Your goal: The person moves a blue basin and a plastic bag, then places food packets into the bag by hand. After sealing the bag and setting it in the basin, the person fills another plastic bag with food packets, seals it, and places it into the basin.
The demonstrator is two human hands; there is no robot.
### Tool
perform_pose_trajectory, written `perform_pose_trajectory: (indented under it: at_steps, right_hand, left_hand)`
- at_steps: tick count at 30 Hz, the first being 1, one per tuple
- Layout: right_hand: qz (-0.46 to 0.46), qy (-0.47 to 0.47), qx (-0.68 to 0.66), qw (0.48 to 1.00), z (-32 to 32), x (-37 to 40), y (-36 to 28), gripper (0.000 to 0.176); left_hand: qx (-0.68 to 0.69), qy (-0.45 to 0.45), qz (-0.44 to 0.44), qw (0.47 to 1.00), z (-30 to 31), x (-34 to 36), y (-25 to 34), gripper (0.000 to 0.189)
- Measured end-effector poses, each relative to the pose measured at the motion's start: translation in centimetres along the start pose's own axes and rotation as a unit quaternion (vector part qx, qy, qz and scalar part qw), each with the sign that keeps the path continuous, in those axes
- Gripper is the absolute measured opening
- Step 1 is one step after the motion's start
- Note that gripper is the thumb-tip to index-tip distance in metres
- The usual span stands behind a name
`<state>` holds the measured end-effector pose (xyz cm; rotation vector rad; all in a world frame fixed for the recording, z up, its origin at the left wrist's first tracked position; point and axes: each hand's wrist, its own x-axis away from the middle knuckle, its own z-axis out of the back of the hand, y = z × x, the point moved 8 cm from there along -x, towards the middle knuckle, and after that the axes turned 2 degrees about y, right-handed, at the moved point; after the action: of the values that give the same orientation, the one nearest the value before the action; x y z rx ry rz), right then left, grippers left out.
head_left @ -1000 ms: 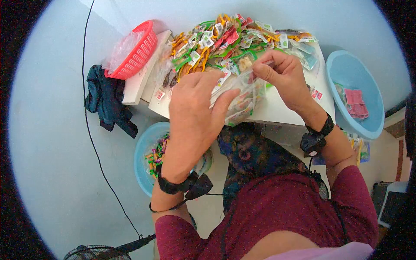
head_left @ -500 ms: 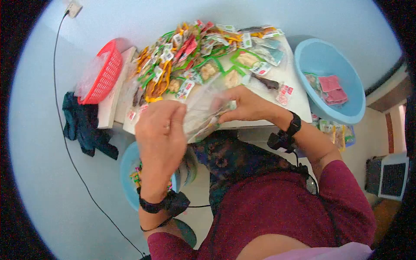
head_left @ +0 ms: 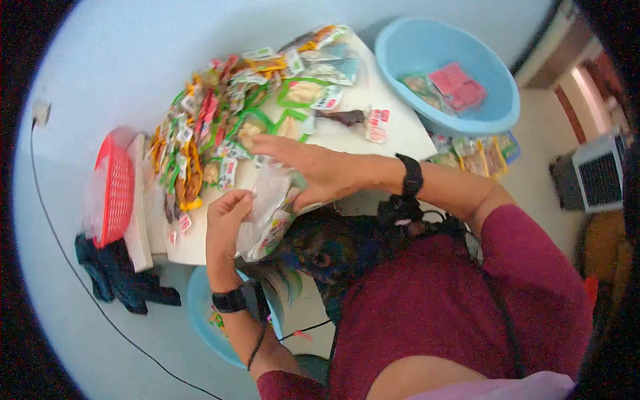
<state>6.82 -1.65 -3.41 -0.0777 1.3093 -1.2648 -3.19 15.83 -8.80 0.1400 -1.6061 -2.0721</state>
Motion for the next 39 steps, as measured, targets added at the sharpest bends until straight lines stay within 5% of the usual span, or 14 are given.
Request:
perform_pose_trajectory:
  at_steps: [6, 9, 12, 16, 20, 21, 26, 28, 33, 39]
  right_hand:
    - [0.086, -0.108, 0.094, 0.986, -1.6, 0.2, 0.2, 0.067]
    - [-0.027, -0.190, 0.008, 0.981, -4.0, 0.7, 4.0, 0.052]
    - [-0.103, -0.142, -0.048, 0.983, -3.3, 0.1, 3.5, 0.039]
    - [-0.193, -0.108, 0.004, 0.975, -0.5, -1.5, 2.1, 0.036]
    - [-0.331, -0.047, -0.033, 0.942, 7.9, -1.4, 1.5, 0.036]
    - [-0.351, 0.002, -0.061, 0.934, 10.9, -1.0, 1.4, 0.035]
    - [-0.360, 0.127, -0.112, 0.917, 26.4, 3.0, 2.1, 0.031]
    - [-0.397, 0.223, -0.014, 0.890, 33.2, 6.7, 3.6, 0.032]
    - [-0.494, 0.158, 0.082, 0.851, 42.6, 15.1, 10.3, 0.033]
    - [-0.577, 0.151, 0.101, 0.796, 45.0, 20.9, 18.4, 0.035]
  left_hand:
    - [0.103, -0.039, 0.019, 0.994, -1.2, -0.5, -2.2, 0.012]
    - [0.100, -0.040, 0.036, 0.994, -0.7, -0.6, -3.2, 0.016]
    - [0.071, -0.051, -0.021, 0.996, 0.2, -0.6, -3.5, 0.021]
    - [0.239, 0.088, -0.065, 0.965, 0.4, 0.3, -3.7, 0.029]
    - [0.212, 0.027, 0.002, 0.977, -1.1, -0.5, -4.6, 0.034]
    - [0.183, 0.079, -0.002, 0.980, -1.8, 0.0, -3.3, 0.038]
    - [-0.015, 0.189, -0.170, 0.967, -1.9, -0.6, -2.9, 0.039]
    - [-0.074, 0.220, -0.205, 0.951, -2.2, -0.9, -2.7, 0.040]
    - [0.025, 0.227, -0.152, 0.962, -2.0, -0.8, -3.4, 0.043]
    - [0.001, 0.241, -0.150, 0.959, -2.1, -0.2, -2.7, 0.044]
